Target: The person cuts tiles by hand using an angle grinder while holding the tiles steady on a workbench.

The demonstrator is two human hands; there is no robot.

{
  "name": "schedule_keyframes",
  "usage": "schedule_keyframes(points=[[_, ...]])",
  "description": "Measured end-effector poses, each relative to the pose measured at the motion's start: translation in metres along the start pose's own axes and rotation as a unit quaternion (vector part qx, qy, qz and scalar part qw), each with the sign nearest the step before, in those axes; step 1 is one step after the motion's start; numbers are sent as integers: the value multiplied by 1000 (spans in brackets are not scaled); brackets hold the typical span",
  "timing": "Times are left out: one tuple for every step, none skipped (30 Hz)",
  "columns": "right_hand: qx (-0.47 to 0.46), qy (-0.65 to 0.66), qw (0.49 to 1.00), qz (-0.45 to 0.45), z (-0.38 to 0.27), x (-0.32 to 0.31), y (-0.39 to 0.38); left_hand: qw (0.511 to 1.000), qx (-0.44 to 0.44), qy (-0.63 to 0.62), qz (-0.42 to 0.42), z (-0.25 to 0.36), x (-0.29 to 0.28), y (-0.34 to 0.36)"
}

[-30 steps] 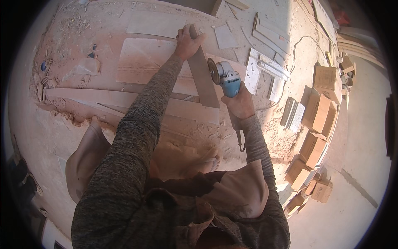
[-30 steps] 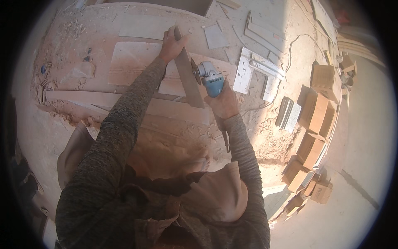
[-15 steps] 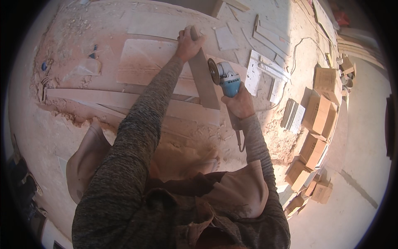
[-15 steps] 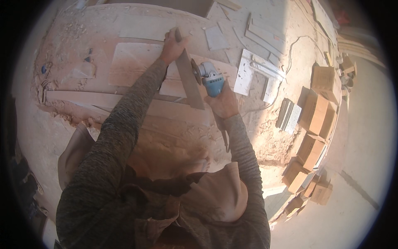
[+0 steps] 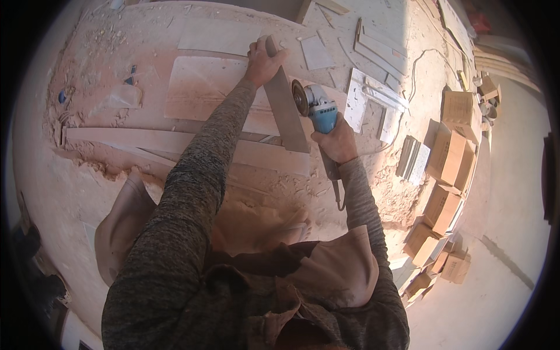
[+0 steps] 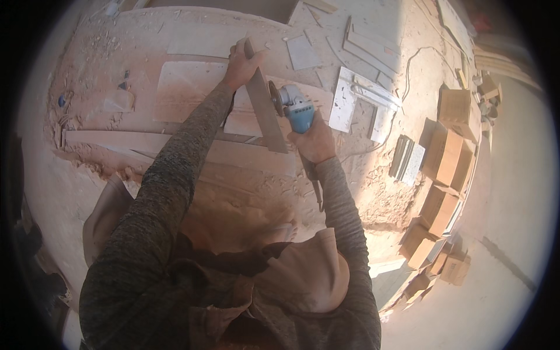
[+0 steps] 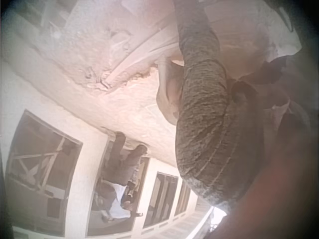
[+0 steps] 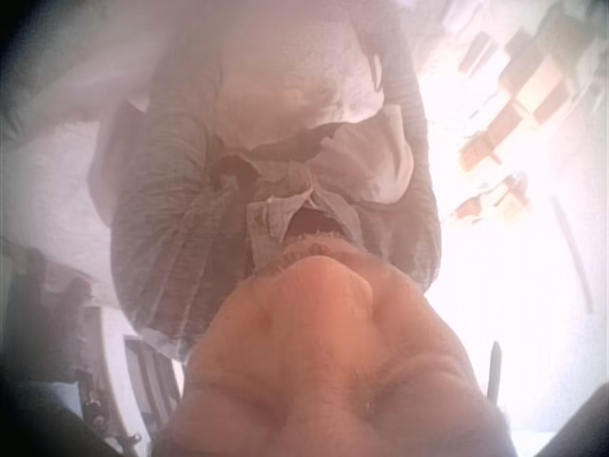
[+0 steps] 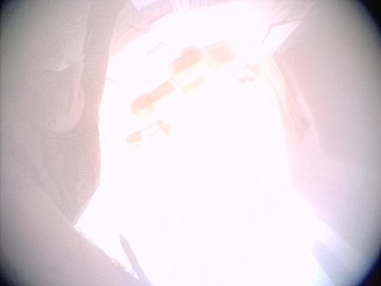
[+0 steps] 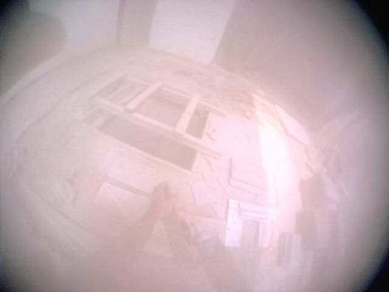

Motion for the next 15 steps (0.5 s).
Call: schedule_keyframes(points=[[-1, 8, 1000, 3, 1, -1, 0, 1000, 11, -9, 2, -3, -1, 2], [6, 18, 1000, -1, 3, -2, -2, 1000, 23, -18, 4, -6, -2, 2], [15, 26, 1000, -4, 3, -8, -6, 1000, 13, -28, 4, -8, -2, 2], [23, 34, 999, -7, 4, -13, -9, 999, 3, -39, 3, -10, -2, 1], [31, 29, 999, -3, 7, -18, -13, 999, -6, -49, 2, -12, -2, 1], [40, 21, 999, 0, 12, -26, -18, 998, -4, -58, 4, -11, -1, 0], [50, 14, 999, 3, 17, -33, -24, 998, -2, -66, 5, -10, 0, 0], [53, 12, 999, 9, 19, -42, -30, 997, 0, -74, 7, -9, 0, -2], [55, 12, 998, 16, 19, -51, -37, 996, -4, -93, 11, -11, -3, -3], [57, 11, 998, 23, 19, -58, -45, 994, -9, -111, 16, -14, -6, -5], [61, 3, 998, 23, 21, -63, -53, 991, -14, -129, 22, -16, -8, -7], [57, -5, 998, 22, 22, -65, -56, 993, -7, -119, 20, -16, -10, -6], [53, -13, 998, 21, 20, -66, -59, 994, 0, -110, 20, -17, -12, -5], [55, -9, 998, 28, 18, -69, -63, 995, 7, -100, 22, -17, -15, -3], [59, -8, 998, 36, 16, -72, -67, 998, -1, -69, 11, -10, -13, 1]])
Point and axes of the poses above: each hand's wrist, its own y-axis towards the middle knuckle, its own x-axis out of the palm, z = x × y, the point moved 8 cm from there along y, towards the middle knuckle, and after that the axes turned 7 degrees about x, right-handed, at the moved point
